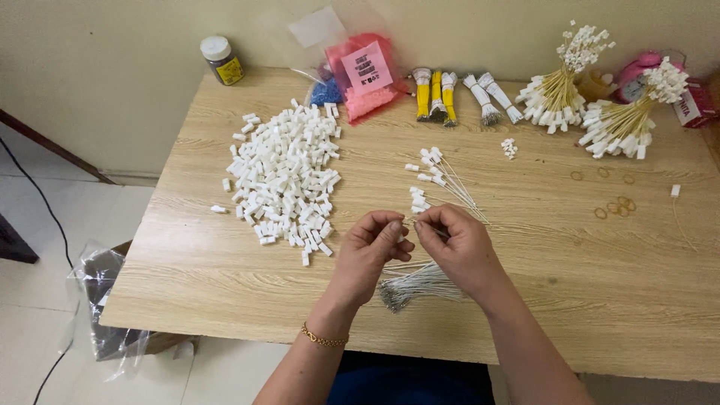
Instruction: Assembling small white plastic caps onto thin wires at a workbench
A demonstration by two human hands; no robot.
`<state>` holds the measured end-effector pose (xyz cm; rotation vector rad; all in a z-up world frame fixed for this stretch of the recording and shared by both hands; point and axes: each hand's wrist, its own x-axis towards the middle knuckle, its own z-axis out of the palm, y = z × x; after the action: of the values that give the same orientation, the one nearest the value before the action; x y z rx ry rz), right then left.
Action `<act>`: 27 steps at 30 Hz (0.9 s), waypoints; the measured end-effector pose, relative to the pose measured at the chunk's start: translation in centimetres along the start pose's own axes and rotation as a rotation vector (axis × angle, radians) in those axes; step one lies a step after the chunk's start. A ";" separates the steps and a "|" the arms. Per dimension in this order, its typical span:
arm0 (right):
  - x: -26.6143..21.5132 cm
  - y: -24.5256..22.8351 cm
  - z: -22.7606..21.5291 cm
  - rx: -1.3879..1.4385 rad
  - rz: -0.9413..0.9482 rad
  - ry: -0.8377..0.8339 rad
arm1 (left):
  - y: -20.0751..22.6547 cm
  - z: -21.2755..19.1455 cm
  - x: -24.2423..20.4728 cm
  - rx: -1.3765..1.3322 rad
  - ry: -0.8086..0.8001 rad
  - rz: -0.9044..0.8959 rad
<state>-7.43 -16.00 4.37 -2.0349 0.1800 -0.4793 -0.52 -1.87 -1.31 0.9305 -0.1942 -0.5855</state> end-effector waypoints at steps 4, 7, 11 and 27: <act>-0.2 -0.7 0.2 0.112 0.051 0.001 | -0.8 -0.3 0.2 0.001 -0.007 0.017; -0.2 -1.0 0.3 0.101 0.038 -0.031 | -0.7 0.0 0.0 -0.001 -0.017 0.014; -0.3 -1.7 0.1 0.069 -0.032 0.045 | 0.2 0.6 -0.3 -0.012 0.028 0.004; -0.6 -2.4 0.3 -0.035 -0.025 0.059 | -0.2 0.1 0.5 -0.302 0.080 -0.058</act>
<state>-7.99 -14.39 6.16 -2.0607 0.2003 -0.5550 -0.23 -2.28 -1.44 0.6666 -0.0053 -0.6111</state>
